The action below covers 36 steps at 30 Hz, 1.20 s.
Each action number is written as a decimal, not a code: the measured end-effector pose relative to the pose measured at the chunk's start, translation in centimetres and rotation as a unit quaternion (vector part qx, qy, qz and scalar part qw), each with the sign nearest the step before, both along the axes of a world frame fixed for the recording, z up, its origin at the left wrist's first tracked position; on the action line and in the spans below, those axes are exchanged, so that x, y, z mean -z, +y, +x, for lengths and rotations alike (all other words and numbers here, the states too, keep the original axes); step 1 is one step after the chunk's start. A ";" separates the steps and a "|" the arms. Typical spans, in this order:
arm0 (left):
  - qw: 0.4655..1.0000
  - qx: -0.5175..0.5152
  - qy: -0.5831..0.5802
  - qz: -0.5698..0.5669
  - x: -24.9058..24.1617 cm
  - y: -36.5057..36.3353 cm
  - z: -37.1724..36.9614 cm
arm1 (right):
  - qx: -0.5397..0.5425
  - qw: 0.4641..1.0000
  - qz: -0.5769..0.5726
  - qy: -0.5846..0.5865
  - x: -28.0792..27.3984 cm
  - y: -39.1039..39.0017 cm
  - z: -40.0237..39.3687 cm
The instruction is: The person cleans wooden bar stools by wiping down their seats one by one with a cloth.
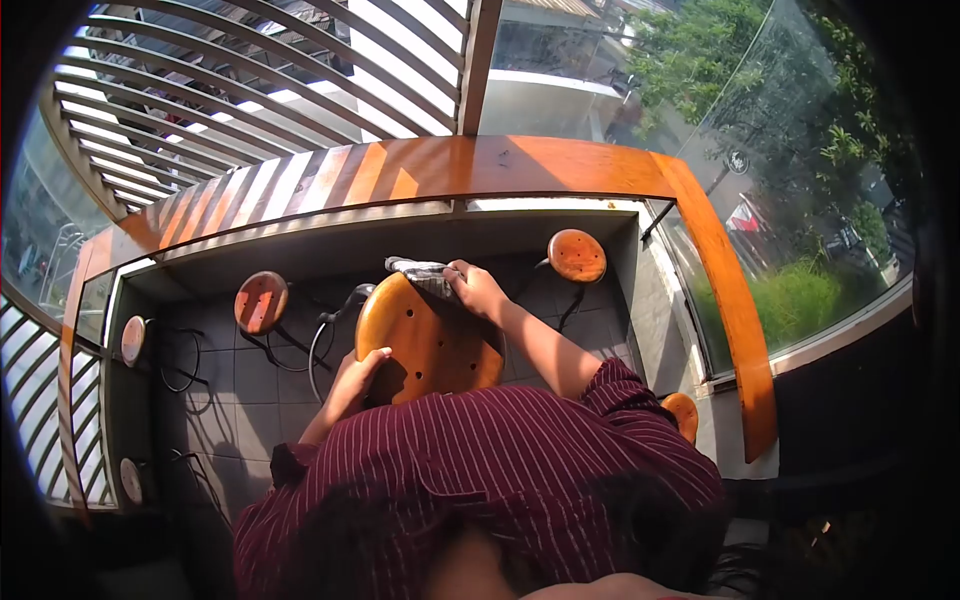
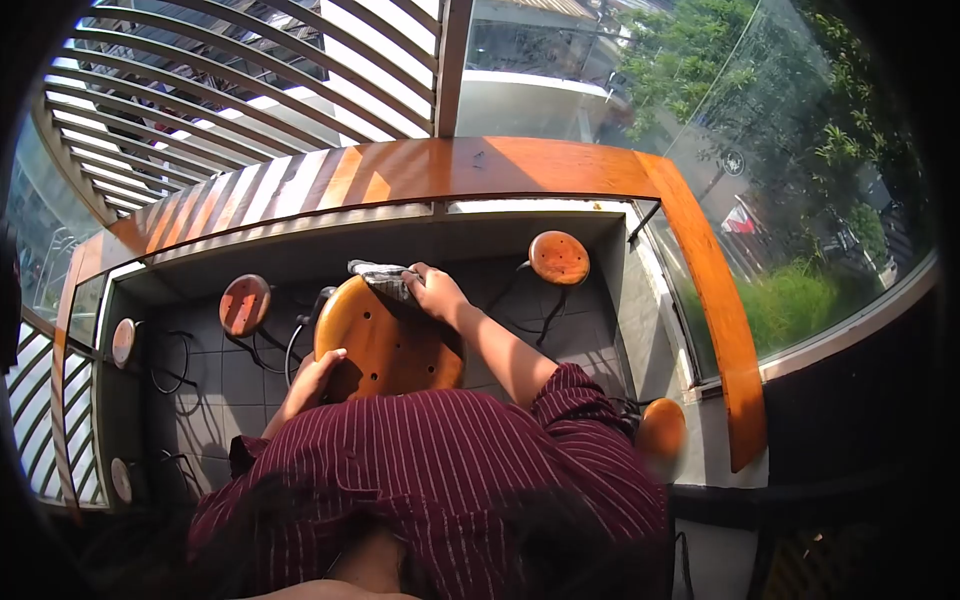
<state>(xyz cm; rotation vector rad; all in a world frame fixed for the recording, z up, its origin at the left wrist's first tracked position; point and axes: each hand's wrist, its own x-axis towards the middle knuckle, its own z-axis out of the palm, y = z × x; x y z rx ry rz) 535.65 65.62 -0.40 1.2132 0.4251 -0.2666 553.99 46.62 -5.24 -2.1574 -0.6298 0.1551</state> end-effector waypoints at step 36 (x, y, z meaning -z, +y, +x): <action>0.932 0.066 -0.215 0.286 13.9 6.4 -7.8 | -0.063 0.988 0.043 -0.135 3.3 -0.6 -1.5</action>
